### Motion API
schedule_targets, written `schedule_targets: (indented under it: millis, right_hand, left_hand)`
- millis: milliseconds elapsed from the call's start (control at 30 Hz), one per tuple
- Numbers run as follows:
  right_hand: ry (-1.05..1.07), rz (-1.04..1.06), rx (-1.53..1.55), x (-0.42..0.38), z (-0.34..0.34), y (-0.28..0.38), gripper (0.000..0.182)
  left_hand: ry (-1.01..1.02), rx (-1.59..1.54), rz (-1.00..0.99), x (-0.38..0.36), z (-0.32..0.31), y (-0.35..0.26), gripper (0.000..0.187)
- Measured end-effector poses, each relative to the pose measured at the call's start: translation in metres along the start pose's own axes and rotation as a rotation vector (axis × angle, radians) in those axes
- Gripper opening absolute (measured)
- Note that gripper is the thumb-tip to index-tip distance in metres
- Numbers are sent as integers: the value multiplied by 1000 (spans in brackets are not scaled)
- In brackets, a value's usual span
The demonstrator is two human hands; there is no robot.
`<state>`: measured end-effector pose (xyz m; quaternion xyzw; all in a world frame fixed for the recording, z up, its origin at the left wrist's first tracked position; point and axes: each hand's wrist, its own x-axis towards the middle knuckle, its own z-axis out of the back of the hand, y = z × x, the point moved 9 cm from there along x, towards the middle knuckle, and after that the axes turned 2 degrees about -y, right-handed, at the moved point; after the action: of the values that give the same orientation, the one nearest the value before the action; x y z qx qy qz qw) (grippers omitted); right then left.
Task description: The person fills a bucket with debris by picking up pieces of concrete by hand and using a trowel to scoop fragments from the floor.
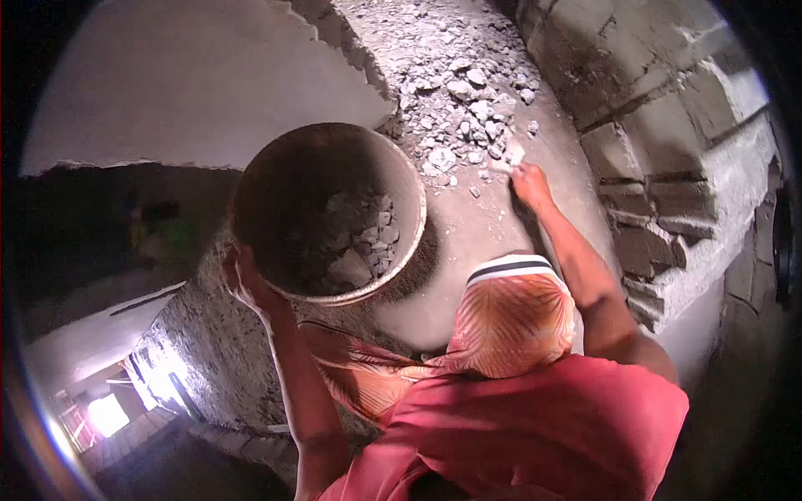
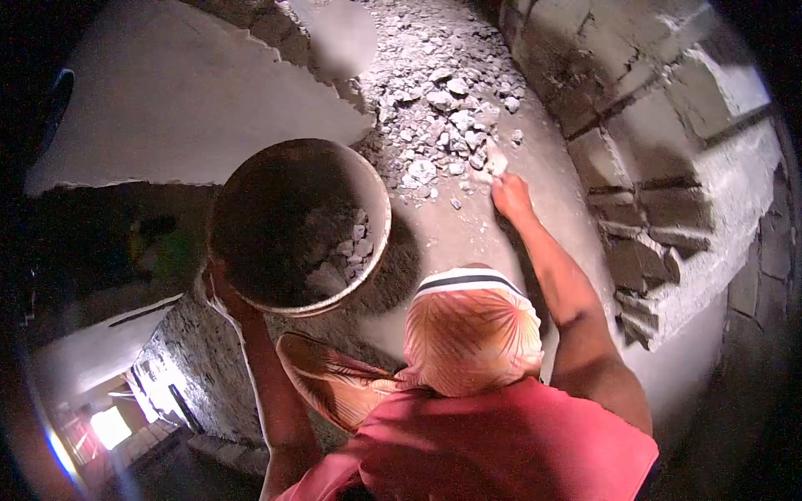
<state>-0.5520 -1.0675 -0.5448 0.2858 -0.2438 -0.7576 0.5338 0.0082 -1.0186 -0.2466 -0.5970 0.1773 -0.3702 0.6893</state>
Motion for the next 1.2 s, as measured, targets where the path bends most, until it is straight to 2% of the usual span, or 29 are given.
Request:
schedule_targets:
  millis: [67,100,133,167,200,233,300,333,367,400,433,500,533,567,633,667,733,833,900,967,1033,1100,1167,1200]
  right_hand:
    - [-118,225,-7,57,-17,22,34]
    - [-105,248,0,81,-22,34,34]
    - [-89,196,19,105,-27,40,34]
    - [-71,135,44,117,-38,43,35]
    - [-165,147,117,123,-36,49,34]
    - [-158,157,123,128,-45,47,34]
    - [-125,69,199,137,-53,29,35]
    - [-142,59,231,134,-53,27,33]
    - [-278,208,151,126,-42,40,32]
    - [-274,199,214,125,-46,35,32]
    - [-263,186,278,120,-46,35,32]
    - [-192,139,342,109,-42,34,32]
    - [-131,80,404,102,-38,31,33]
    - [-135,76,402,95,-29,34,33]
    - [-73,56,408,88,-25,35,34]
    - [-70,28,488,85,-25,35,33]
    - [-67,56,451,80,-10,43,33]
    - [-65,92,383,85,-4,40,33]
    - [-12,8,448,86,-4,37,29]
    - [-45,48,356,81,11,46,25]
    - [32,80,452,77,22,61,24]
    - [59,9,401,67,40,71,25]
    - [72,150,297,48,66,116,25]
    - [53,170,243,31,83,145,26]
  left_hand:
    - [10,-50,18,-5,-5,-9,26]
    - [33,-100,43,-8,-7,-10,25]
    - [6,-96,36,-5,1,1,25]
    - [48,29,-81,3,9,8,25]
    - [93,148,-202,9,8,6,26]
    - [82,153,-205,3,0,-13,26]
    - [60,-40,47,-13,-18,-23,24]
    - [51,-50,49,-16,-22,-22,24]
    - [29,-98,81,-15,-25,-18,24]
    - [5,-145,109,-13,-27,-16,25]
    - [-7,-151,102,-13,-28,-18,25]
    - [-19,33,-55,-16,-31,-33,25]
    - [-47,-107,51,-17,-33,-23,24]
    - [-42,-108,53,-16,-33,-23,24]
    - [-13,-59,28,-14,-34,-24,37]
    - [-15,-69,30,-12,-33,-21,37]
    - [47,102,-47,-8,-35,-24,39]
    - [-8,123,-48,-11,-41,-30,42]
    - [6,62,-21,-17,-49,-34,44]
    - [19,5,3,-17,-50,-29,46]
    - [-9,115,-52,-15,-52,-35,48]
    - [24,24,-12,-22,-56,-41,47]
    - [17,64,26,-24,-59,-44,44]
    - [43,-139,-6,-23,-64,-29,45]
